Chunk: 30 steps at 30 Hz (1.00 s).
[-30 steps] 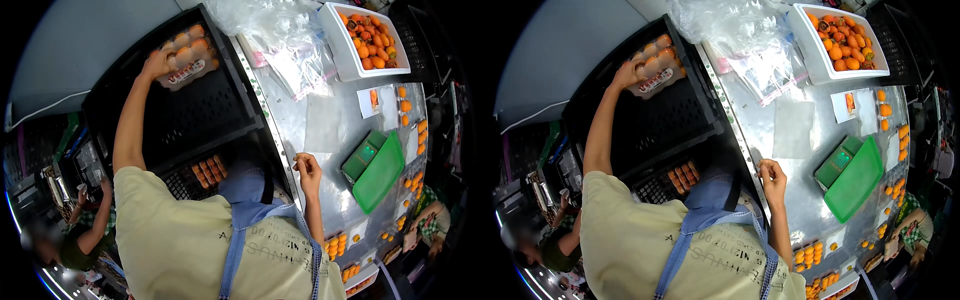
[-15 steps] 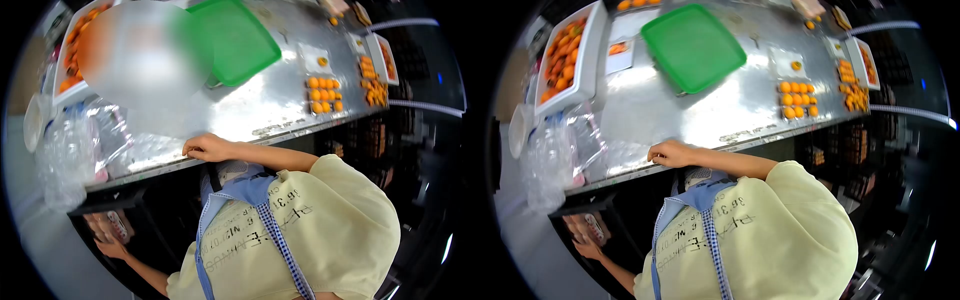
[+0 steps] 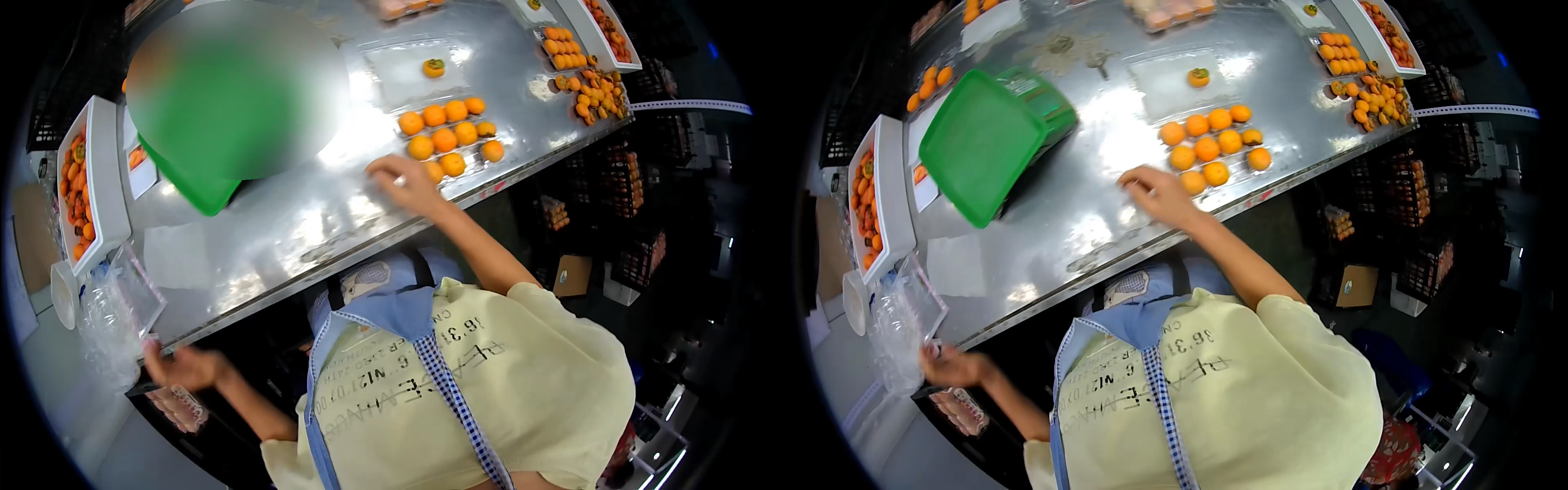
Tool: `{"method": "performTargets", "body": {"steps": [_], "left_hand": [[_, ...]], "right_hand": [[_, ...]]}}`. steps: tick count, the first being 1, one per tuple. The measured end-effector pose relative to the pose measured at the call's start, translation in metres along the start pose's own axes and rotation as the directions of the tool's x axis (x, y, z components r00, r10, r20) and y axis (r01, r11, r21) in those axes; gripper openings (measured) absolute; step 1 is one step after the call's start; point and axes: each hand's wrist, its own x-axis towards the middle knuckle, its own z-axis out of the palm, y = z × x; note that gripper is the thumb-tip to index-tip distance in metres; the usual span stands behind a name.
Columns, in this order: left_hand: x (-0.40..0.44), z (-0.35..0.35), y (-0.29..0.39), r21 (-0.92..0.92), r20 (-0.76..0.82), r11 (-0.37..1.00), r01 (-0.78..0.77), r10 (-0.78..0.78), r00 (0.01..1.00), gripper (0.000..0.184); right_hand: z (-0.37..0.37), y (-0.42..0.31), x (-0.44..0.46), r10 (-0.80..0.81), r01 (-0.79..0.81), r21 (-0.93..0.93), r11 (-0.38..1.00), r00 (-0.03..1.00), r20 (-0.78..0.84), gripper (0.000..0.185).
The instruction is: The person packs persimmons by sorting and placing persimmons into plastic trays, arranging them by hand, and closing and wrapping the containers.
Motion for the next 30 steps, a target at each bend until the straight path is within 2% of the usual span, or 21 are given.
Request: {"method": "performTargets", "body": {"steps": [1, 2, 3, 4, 5, 6, 8, 11, 12, 15, 19, 20, 22, 25, 28, 30], "left_hand": [[-0.01, 0.041, 0.044, -0.178, 0.101, 0.979, 0.096, -0.079, 0.992, 0.036], [-0.026, 0.085, 0.081, -0.208, 0.24, 0.931, 0.301, -0.249, 0.938, 0.037], [-0.045, 0.116, 0.108, -0.23, 0.425, 0.819, 0.525, -0.401, 0.811, 0.038], [-0.049, 0.148, 0.139, -0.241, 0.555, 0.78, 0.578, -0.377, 0.741, 0.041], [-0.062, 0.177, 0.162, -0.229, 0.671, 0.681, 0.696, -0.408, 0.62, 0.04], [-0.085, 0.207, 0.17, -0.243, 0.751, 0.572, 0.783, -0.399, 0.525, 0.04], [-0.113, 0.26, 0.195, -0.113, 0.865, 0.393, 0.912, -0.412, 0.285, 0.045], [-0.122, 0.319, 0.229, -0.019, 0.916, 0.143, 0.99, -0.394, 0.075, 0.055], [-0.125, 0.328, 0.237, 0.009, 0.921, 0.051, 0.999, -0.388, 0.012, 0.057], [-0.113, 0.336, 0.264, 0.117, 0.927, 0.117, 0.986, -0.368, -0.066, 0.061], [-0.099, 0.354, 0.294, 0.11, 0.95, 0.152, 0.982, -0.307, -0.059, 0.06], [-0.102, 0.359, 0.3, 0.1, 0.959, 0.158, 0.982, -0.277, -0.053, 0.06], [-0.105, 0.369, 0.314, 0.096, 0.974, 0.137, 0.986, -0.216, -0.065, 0.06], [-0.107, 0.383, 0.339, 0.13, 0.981, 0.086, 0.988, -0.154, -0.116, 0.06], [-0.113, 0.394, 0.361, 0.151, 0.981, 0.066, 0.986, -0.13, -0.142, 0.06], [-0.117, 0.405, 0.374, 0.144, 0.983, 0.047, 0.988, -0.118, -0.138, 0.062]], "right_hand": [[-0.037, 0.021, -0.001, -0.083, 0.069, -0.107, 0.992, 0.987, -0.137, 0.016], [-0.076, 0.051, 0.01, -0.103, 0.074, -0.114, 0.991, 0.955, -0.278, 0.015], [-0.108, 0.061, 0.006, -0.031, -0.027, -0.125, 0.992, 0.9, -0.436, 0.015], [-0.137, 0.074, 0.004, 0.008, -0.097, -0.142, 0.985, 0.85, -0.527, 0.016], [-0.16, 0.094, 0.002, 0.04, -0.174, -0.172, 0.97, 0.805, -0.593, 0.017], [-0.181, 0.11, -0.002, 0.059, -0.242, -0.241, 0.94, 0.809, -0.585, 0.021], [-0.201, 0.162, -0.011, 0.156, -0.328, -0.203, 0.923, 0.799, -0.58, 0.028], [-0.207, 0.198, -0.013, 0.358, -0.406, -0.047, 0.913, 0.851, -0.384, 0.037], [-0.206, 0.183, -0.014, 0.352, -0.386, -0.04, 0.922, 0.874, -0.337, 0.041], [-0.209, 0.185, -0.018, 0.451, -0.445, 0.09, 0.891, 0.844, -0.29, 0.041], [-0.228, 0.189, -0.019, 0.474, -0.491, 0.048, 0.87, 0.805, -0.357, 0.042], [-0.236, 0.188, -0.023, 0.518, -0.523, 0.09, 0.847, 0.778, -0.356, 0.042], [-0.253, 0.193, -0.028, 0.488, -0.518, 0.046, 0.854, 0.769, -0.412, 0.041], [-0.285, 0.212, -0.026, 0.522, -0.548, 0.083, 0.832, 0.725, -0.448, 0.042], [-0.306, 0.222, -0.025, 0.576, -0.471, 0.331, 0.818, 0.675, -0.461, 0.043], [-0.327, 0.221, -0.019, 0.602, -0.446, 0.411, 0.795, 0.662, -0.447, 0.043]]}}
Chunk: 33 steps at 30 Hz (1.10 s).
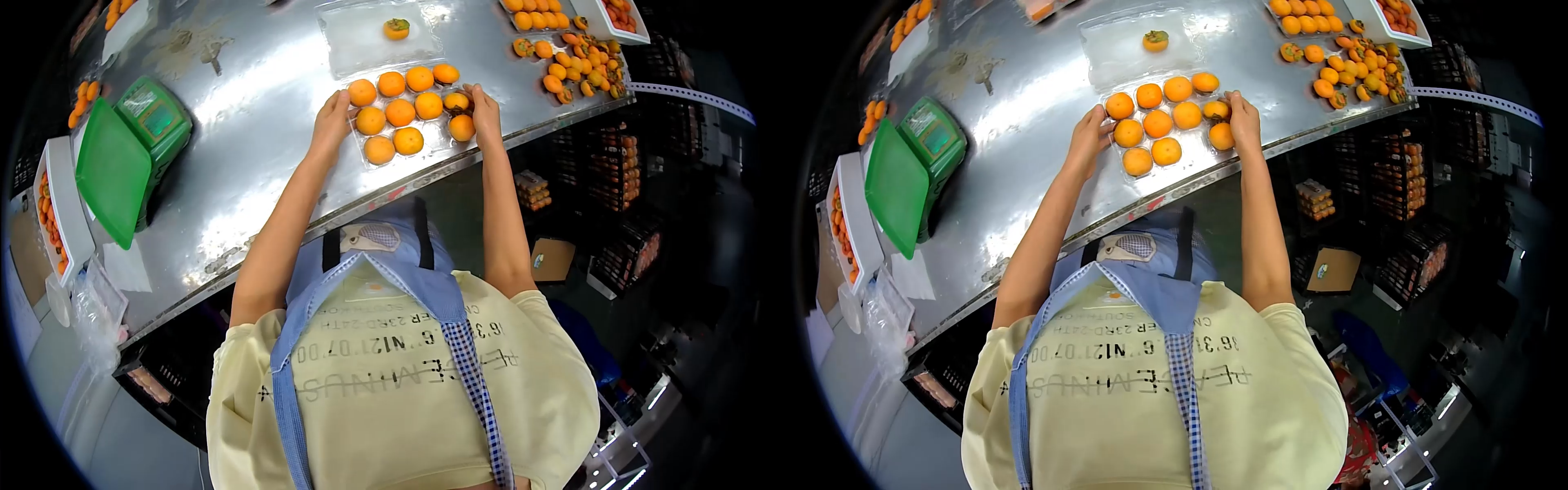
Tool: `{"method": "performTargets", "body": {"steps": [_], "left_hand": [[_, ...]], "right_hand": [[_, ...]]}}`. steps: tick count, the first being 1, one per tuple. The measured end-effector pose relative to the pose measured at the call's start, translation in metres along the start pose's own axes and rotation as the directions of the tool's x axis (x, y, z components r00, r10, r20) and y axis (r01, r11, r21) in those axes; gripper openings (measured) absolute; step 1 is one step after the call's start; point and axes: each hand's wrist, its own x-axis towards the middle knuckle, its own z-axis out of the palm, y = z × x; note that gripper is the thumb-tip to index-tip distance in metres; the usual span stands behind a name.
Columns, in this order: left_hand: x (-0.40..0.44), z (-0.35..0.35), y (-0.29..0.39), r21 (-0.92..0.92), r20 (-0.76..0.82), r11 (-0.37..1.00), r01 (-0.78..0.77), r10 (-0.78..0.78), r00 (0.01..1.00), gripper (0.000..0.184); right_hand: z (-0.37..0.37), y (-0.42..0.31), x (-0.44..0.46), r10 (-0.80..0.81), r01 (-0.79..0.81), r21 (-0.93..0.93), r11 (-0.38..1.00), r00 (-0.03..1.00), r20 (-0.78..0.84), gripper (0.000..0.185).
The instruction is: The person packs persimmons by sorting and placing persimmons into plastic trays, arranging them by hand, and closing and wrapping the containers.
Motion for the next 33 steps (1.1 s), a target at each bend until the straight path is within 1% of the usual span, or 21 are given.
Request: {"method": "performTargets", "body": {"steps": [2, 5, 8, 9, 12, 15, 16, 17, 18, 19, 20, 21, 22, 23, 25, 26, 27, 30, 32, 33], "left_hand": [[0.009, 0.016, -0.002, 0.007, -0.019, 1.0, -0.012, 0.012, 1.0, 0.063], [0.02, 0.044, -0.006, 0.016, -0.044, 0.999, -0.03, 0.03, 0.999, 0.066], [0.036, 0.078, -0.006, -0.004, -0.084, 0.999, -0.042, 0.042, 0.996, 0.066], [0.04, 0.09, -0.005, -0.011, -0.097, 0.999, -0.045, 0.043, 0.994, 0.066], [0.047, 0.118, -0.006, -0.106, -0.143, 0.993, -0.043, 0.028, 0.989, 0.064], [0.049, 0.131, -0.012, -0.024, -0.202, 0.998, -0.061, 0.055, 0.978, 0.059], [0.047, 0.131, -0.016, 0.015, -0.223, 0.999, -0.046, 0.048, 0.974, 0.057], [0.046, 0.131, -0.02, 0.052, -0.244, 0.998, -0.032, 0.044, 0.969, 0.056], [0.044, 0.135, -0.022, 0.088, -0.263, 0.996, -0.021, 0.043, 0.964, 0.054], [0.037, 0.142, -0.021, 0.092, -0.314, 0.995, -0.03, 0.057, 0.948, 0.046], [0.039, 0.144, -0.024, 0.093, -0.308, 0.996, -0.007, 0.035, 0.951, 0.042], [0.039, 0.14, -0.03, 0.097, -0.3, 0.995, 0.018, 0.012, 0.954, 0.039], [0.04, 0.136, -0.037, 0.101, -0.291, 0.994, 0.043, -0.012, 0.957, 0.036], [0.041, 0.133, -0.044, 0.094, -0.311, 0.995, 0.017, 0.013, 0.95, 0.033], [0.041, 0.128, -0.054, 0.084, -0.347, 0.996, -0.03, 0.057, 0.936, 0.028], [0.038, 0.125, -0.056, 0.088, -0.382, 0.995, -0.039, 0.07, 0.922, 0.025], [0.032, 0.123, -0.054, 0.091, -0.417, 0.995, -0.046, 0.08, 0.905, 0.023], [0.008, 0.105, -0.048, 0.129, -0.484, 0.992, -0.019, 0.079, 0.872, 0.022], [-0.007, 0.09, -0.052, 0.078, -0.53, 0.996, -0.043, 0.078, 0.845, 0.023], [-0.018, 0.083, -0.048, 0.074, -0.519, 0.997, -0.016, 0.053, 0.853, 0.023]], "right_hand": [[-0.014, -0.009, 0.011, 0.039, -0.041, 0.068, 0.997, 0.999, 0.026, 0.041], [-0.039, -0.02, 0.034, 0.015, -0.009, -0.072, 0.997, 0.996, 0.086, 0.041], [-0.067, -0.031, 0.058, -0.16, 0.213, -0.216, 0.953, 0.958, 0.239, 0.045], [-0.078, -0.037, 0.068, -0.237, 0.348, -0.316, 0.883, 0.91, 0.339, 0.046], [-0.104, -0.052, 0.085, -0.147, 0.381, -0.488, 0.785, 0.881, 0.45, 0.045], [-0.117, -0.054, 0.105, -0.213, 0.493, -0.503, 0.711, 0.831, 0.513, 0.04], [-0.119, -0.053, 0.109, -0.378, 0.636, -0.505, 0.583, 0.763, 0.525, 0.038], [-0.119, -0.054, 0.112, -0.529, 0.752, -0.502, 0.427, 0.658, 0.536, 0.036], [-0.119, -0.057, 0.113, -0.657, 0.832, -0.495, 0.248, 0.52, 0.545, 0.034], [-0.118, -0.06, 0.11, -0.688, 0.835, -0.461, 0.3, 0.524, 0.502, 0.032], [-0.116, -0.06, 0.108, -0.585, 0.722, -0.304, 0.622, 0.686, 0.433, 0.032], [-0.115, -0.057, 0.105, -0.42, 0.5, -0.114, 0.859, 0.813, 0.402, 0.032], [-0.114, -0.056, 0.101, -0.216, 0.201, 0.081, 0.976, 0.884, 0.414, 0.033], [-0.113, -0.059, 0.097, -0.071, -0.064, 0.247, 0.967, 0.861, 0.503, 0.036], [-0.109, -0.069, 0.088, 0.024, -0.303, 0.337, 0.891, 0.774, 0.633, 0.04], [-0.108, -0.074, 0.083, 0.064, -0.424, 0.361, 0.831, 0.717, 0.694, 0.041], [-0.106, -0.08, 0.077, 0.018, -0.436, 0.37, 0.821, 0.667, 0.745, 0.045], [-0.101, -0.087, 0.063, 0.046, -0.453, 0.294, 0.841, 0.602, 0.797, 0.047], [-0.097, -0.085, 0.057, 0.046, -0.464, 0.262, 0.846, 0.553, 0.832, 0.045], [-0.093, -0.088, 0.051, 0.051, -0.465, 0.247, 0.85, 0.54, 0.84, 0.044]]}}
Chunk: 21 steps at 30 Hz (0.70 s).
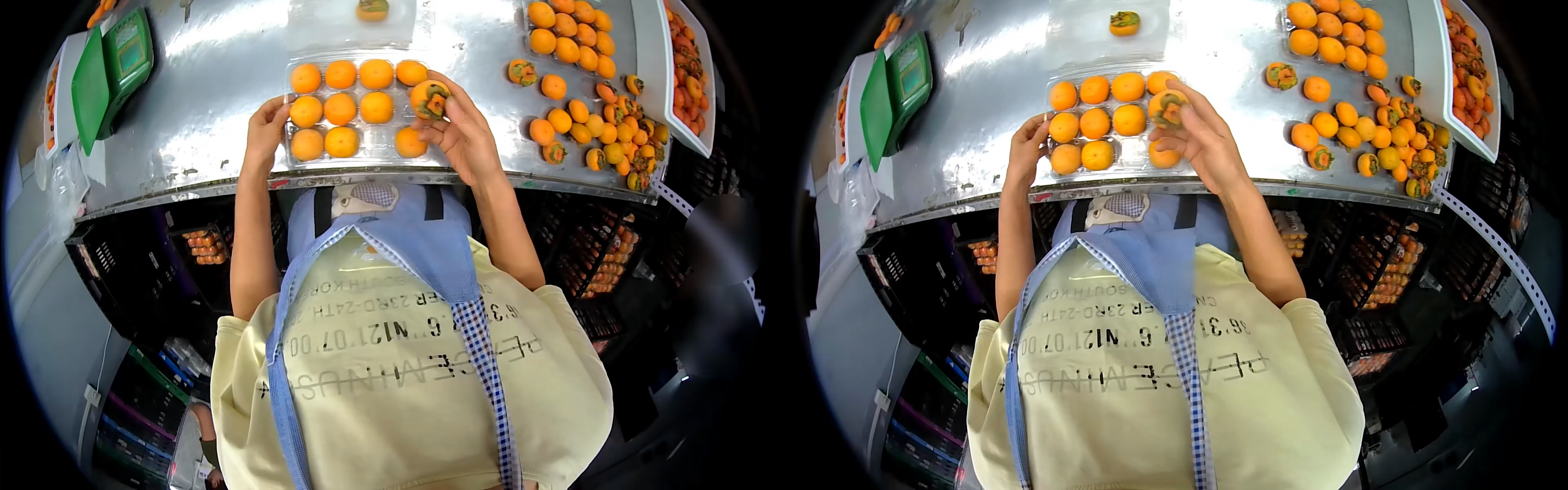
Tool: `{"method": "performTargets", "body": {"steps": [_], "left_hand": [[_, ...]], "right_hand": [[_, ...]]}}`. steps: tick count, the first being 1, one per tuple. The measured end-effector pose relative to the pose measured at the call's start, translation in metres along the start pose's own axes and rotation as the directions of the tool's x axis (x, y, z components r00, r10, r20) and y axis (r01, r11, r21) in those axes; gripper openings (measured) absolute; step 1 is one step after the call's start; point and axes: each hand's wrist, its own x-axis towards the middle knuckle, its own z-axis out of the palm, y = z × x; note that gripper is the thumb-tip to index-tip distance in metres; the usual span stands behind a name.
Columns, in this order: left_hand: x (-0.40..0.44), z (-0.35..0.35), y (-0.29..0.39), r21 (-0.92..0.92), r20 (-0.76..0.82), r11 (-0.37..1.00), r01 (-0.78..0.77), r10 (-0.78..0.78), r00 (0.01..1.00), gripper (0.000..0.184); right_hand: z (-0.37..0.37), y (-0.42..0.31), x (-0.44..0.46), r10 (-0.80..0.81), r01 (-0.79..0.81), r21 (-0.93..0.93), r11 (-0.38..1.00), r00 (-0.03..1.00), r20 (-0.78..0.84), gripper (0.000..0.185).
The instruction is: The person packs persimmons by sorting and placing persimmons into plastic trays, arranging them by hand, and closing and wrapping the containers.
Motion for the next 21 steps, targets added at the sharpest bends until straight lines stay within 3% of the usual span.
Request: {"method": "performTargets", "body": {"steps": [1, 3, 4, 5, 7, 8, 9, 10, 13, 16, 18, 21], "left_hand": [[0.001, -0.016, -0.005, 0.041, 0.02, 0.998, 0.056, -0.057, 0.998, 0.025], [-0.004, -0.026, -0.006, 0.271, -0.129, 0.961, 0.053, -0.018, 0.992, 0.035], [-0.012, -0.023, 0.002, 0.51, -0.182, 0.848, -0.146, 0.272, 0.945, 0.039], [-0.022, -0.015, 0.012, 0.721, -0.155, 0.633, -0.281, 0.543, 0.825, 0.044], [-0.047, 0.009, 0.049, 0.46, -0.021, 0.758, -0.463, 0.53, 0.848, 0.05], [-0.062, 0.023, 0.067, 0.246, 0.125, 0.847, -0.471, 0.454, 0.882, 0.053], [-0.073, 0.032, 0.079, 0.16, 0.276, 0.891, -0.425, 0.373, 0.886, 0.054], [-0.075, 0.039, 0.077, 0.006, 0.349, 0.899, -0.439, 0.41, 0.843, 0.056], [-0.078, 0.046, 0.08, -0.007, 0.343, 0.861, -0.508, 0.479, 0.808, 0.039], [-0.079, 0.04, 0.07, -0.16, 0.271, 0.909, -0.385, 0.415, 0.868, 0.028], [-0.08, 0.036, 0.068, -0.214, 0.254, 0.891, -0.401, 0.448, 0.857, 0.025], [-0.079, 0.026, 0.064, -0.27, 0.245, 0.896, -0.353, 0.418, 0.875, 0.023]], "right_hand": [[0.005, 0.002, 0.0, 0.012, -0.012, -0.01, 1.0, 1.0, 0.01, 0.044], [0.012, 0.008, 0.0, 0.034, -0.034, -0.085, 0.996, 0.999, 0.002, 0.044], [0.018, 0.009, 0.0, 0.05, -0.051, -0.13, 0.99, 0.999, -0.01, 0.045], [0.023, 0.011, 0.0, 0.067, -0.069, -0.176, 0.982, 0.998, -0.021, 0.045], [0.03, 0.019, 0.003, 0.071, -0.069, -0.253, 0.965, 0.997, 0.002, 0.044], [0.033, 0.022, 0.004, 0.076, -0.068, -0.294, 0.954, 0.997, 0.016, 0.043], [0.039, 0.024, 0.005, 0.076, -0.064, -0.311, 0.948, 0.997, 0.027, 0.044], [0.046, 0.025, 0.007, 0.075, -0.059, -0.328, 0.943, 0.996, 0.038, 0.045], [0.065, 0.032, 0.006, 0.01, 0.014, -0.353, 0.936, 0.998, 0.065, 0.046], [0.073, 0.04, 0.006, -0.058, 0.084, -0.404, 0.911, 0.995, 0.077, 0.049], [0.078, 0.046, 0.008, -0.113, 0.142, -0.393, 0.909, 0.989, 0.097, 0.051], [0.078, 0.045, 0.008, 0.018, 0.017, -0.288, 0.958, 0.993, 0.118, 0.053]]}}
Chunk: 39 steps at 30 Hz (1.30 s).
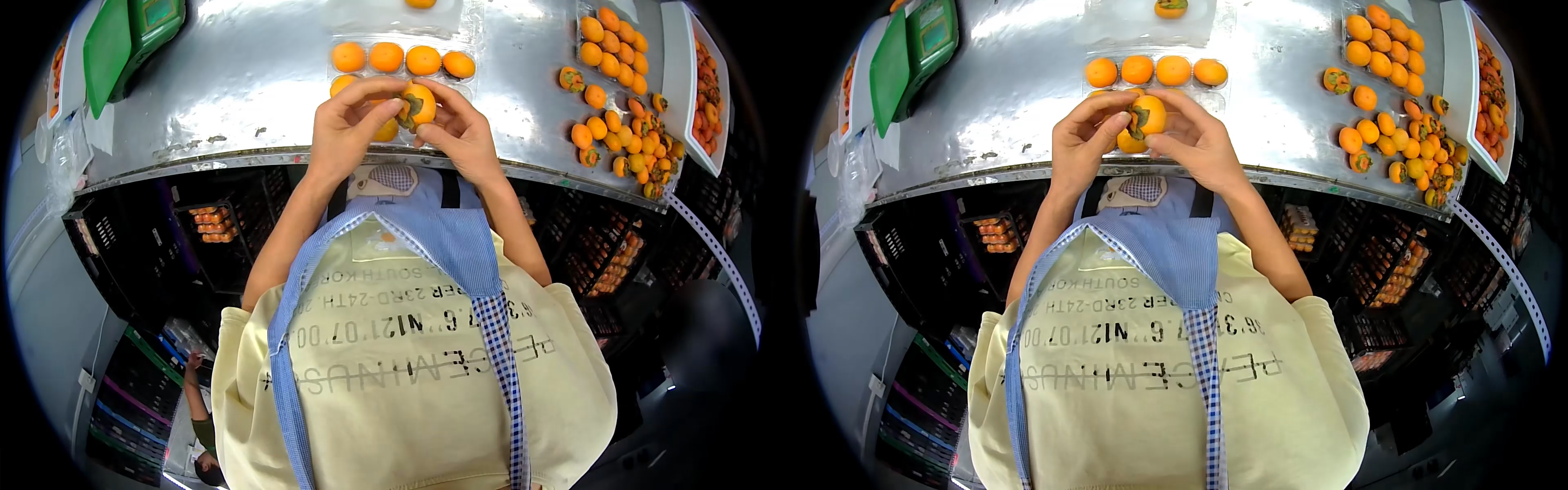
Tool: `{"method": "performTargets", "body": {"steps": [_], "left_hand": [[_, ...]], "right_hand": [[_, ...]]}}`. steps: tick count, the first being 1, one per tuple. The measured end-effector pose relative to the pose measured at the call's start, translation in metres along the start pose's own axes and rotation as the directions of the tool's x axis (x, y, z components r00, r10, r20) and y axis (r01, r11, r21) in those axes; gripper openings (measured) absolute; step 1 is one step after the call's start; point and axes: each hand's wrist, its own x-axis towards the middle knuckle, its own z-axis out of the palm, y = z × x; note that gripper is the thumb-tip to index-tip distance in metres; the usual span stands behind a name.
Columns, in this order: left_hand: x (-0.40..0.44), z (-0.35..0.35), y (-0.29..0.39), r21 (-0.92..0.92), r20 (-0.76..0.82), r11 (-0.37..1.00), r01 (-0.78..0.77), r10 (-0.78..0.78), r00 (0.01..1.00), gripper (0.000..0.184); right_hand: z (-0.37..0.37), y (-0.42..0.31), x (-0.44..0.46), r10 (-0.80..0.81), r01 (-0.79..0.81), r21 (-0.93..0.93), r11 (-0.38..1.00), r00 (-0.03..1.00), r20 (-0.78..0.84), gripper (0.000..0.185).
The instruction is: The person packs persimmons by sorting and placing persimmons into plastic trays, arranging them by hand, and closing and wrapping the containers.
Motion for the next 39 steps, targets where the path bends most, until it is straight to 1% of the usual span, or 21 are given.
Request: {"method": "performTargets", "body": {"steps": [3, 4, 6, 8, 9, 10, 11, 12, 13, 15, 19, 22, 25, 27, 31, 34, 35, 36, 38, 39], "left_hand": [[-0.003, -0.011, -0.003, -0.03, 0.031, 0.998, 0.058, -0.057, 0.998, 0.027], [-0.003, -0.012, -0.005, -0.034, 0.049, 0.997, 0.075, -0.074, 0.996, 0.029], [-0.005, -0.012, -0.003, -0.014, 0.023, 0.995, 0.102, -0.101, 0.995, 0.033], [-0.005, -0.016, -0.004, 0.044, 0.011, 0.991, 0.13, -0.13, 0.991, 0.035], [-0.003, -0.024, -0.007, 0.092, 0.012, 0.985, 0.144, -0.146, 0.989, 0.035], [-0.001, -0.032, -0.01, 0.139, 0.011, 0.977, 0.159, -0.162, 0.987, 0.036], [0.0, -0.036, -0.011, 0.12, 0.011, 0.983, 0.137, -0.14, 0.99, 0.031], [0.001, -0.042, -0.011, 0.147, 0.012, 0.979, 0.144, -0.148, 0.989, 0.03], [0.002, -0.047, -0.012, 0.174, 0.014, 0.973, 0.151, -0.156, 0.988, 0.029], [0.005, -0.053, -0.015, 0.2, -0.01, 0.965, 0.169, -0.171, 0.985, 0.025], [0.007, -0.055, -0.021, 0.208, -0.021, 0.96, 0.189, -0.189, 0.982, 0.024], [0.007, -0.055, -0.027, 0.25, -0.016, 0.951, 0.184, -0.186, 0.982, 0.023], [0.008, -0.058, -0.03, 0.297, -0.03, 0.939, 0.173, -0.172, 0.985, 0.022], [0.008, -0.061, -0.031, 0.348, -0.05, 0.922, 0.171, -0.164, 0.985, 0.021], [0.009, -0.068, -0.037, 0.335, -0.086, 0.925, 0.18, -0.16, 0.983, 0.02], [0.008, -0.069, -0.041, 0.329, -0.095, 0.926, 0.184, -0.161, 0.982, 0.02], [0.009, -0.07, -0.045, 0.329, -0.088, 0.928, 0.172, -0.152, 0.984, 0.02], [0.009, -0.07, -0.047, 0.33, -0.082, 0.93, 0.161, -0.142, 0.986, 0.019], [0.009, -0.066, -0.038, 0.375, -0.045, 0.907, 0.189, -0.186, 0.981, 0.021], [0.009, -0.065, -0.034, 0.399, -0.03, 0.895, 0.2, -0.206, 0.978, 0.022]], "right_hand": [[0.006, 0.009, 0.0, -0.022, 0.022, -0.046, 0.999, 1.0, -0.015, 0.052], [0.004, 0.011, -0.001, -0.054, 0.052, -0.087, 0.995, 0.998, -0.012, 0.051], [-0.006, 0.015, -0.005, -0.111, 0.108, -0.167, 0.98, 0.994, -0.007, 0.049], [-0.025, 0.017, -0.007, -0.038, 0.015, -0.134, 0.991, 0.984, -0.174, 0.046], [-0.034, 0.019, -0.004, -0.153, 0.097, -0.233, 0.968, 0.96, -0.235, 0.042], [-0.042, 0.021, -0.004, -0.211, 0.13, -0.262, 0.956, 0.927, -0.31, 0.044], [-0.051, 0.018, -0.005, -0.235, 0.041, -0.492, 0.869, 0.911, -0.339, 0.045], [-0.058, 0.016, -0.007, -0.263, -0.063, -0.685, 0.725, 0.895, -0.361, 0.047], [-0.06, 0.016, -0.005, -0.261, -0.088, -0.722, 0.686, 0.897, -0.357, 0.048], [-0.063, 0.016, -0.003, -0.255, -0.135, -0.787, 0.602, 0.902, -0.349, 0.049], [-0.056, 0.021, 0.002, -0.367, -0.093, -0.927, 0.364, 0.9, -0.234, 0.048], [-0.054, 0.024, 0.005, -0.345, -0.105, -0.957, 0.27, 0.917, -0.199, 0.046], [-0.057, 0.026, 0.007, -0.409, -0.031, -0.984, 0.176, 0.907, -0.102, 0.044], [-0.058, 0.024, 0.009, -0.403, 0.005, -0.986, 0.166, 0.913, -0.063, 0.041], [-0.056, 0.01, 0.012, -0.371, 0.031, -0.981, 0.194, 0.927, -0.044, 0.036], [-0.047, 0.006, 0.029, -0.493, 0.094, -0.981, 0.171, 0.87, -0.002, 0.032], [-0.046, 0.012, 0.041, -0.541, 0.122, -0.983, 0.134, 0.841, 0.031, 0.034], [-0.041, 0.014, 0.051, -0.52, 0.104, -0.993, 0.059, 0.852, 0.058, 0.034], [-0.034, 0.015, 0.068, -0.474, 0.073, -0.993, -0.092, 0.874, 0.109, 0.035], [-0.034, 0.017, 0.076, -0.451, 0.094, -0.987, -0.131, 0.881, 0.144, 0.037]]}}
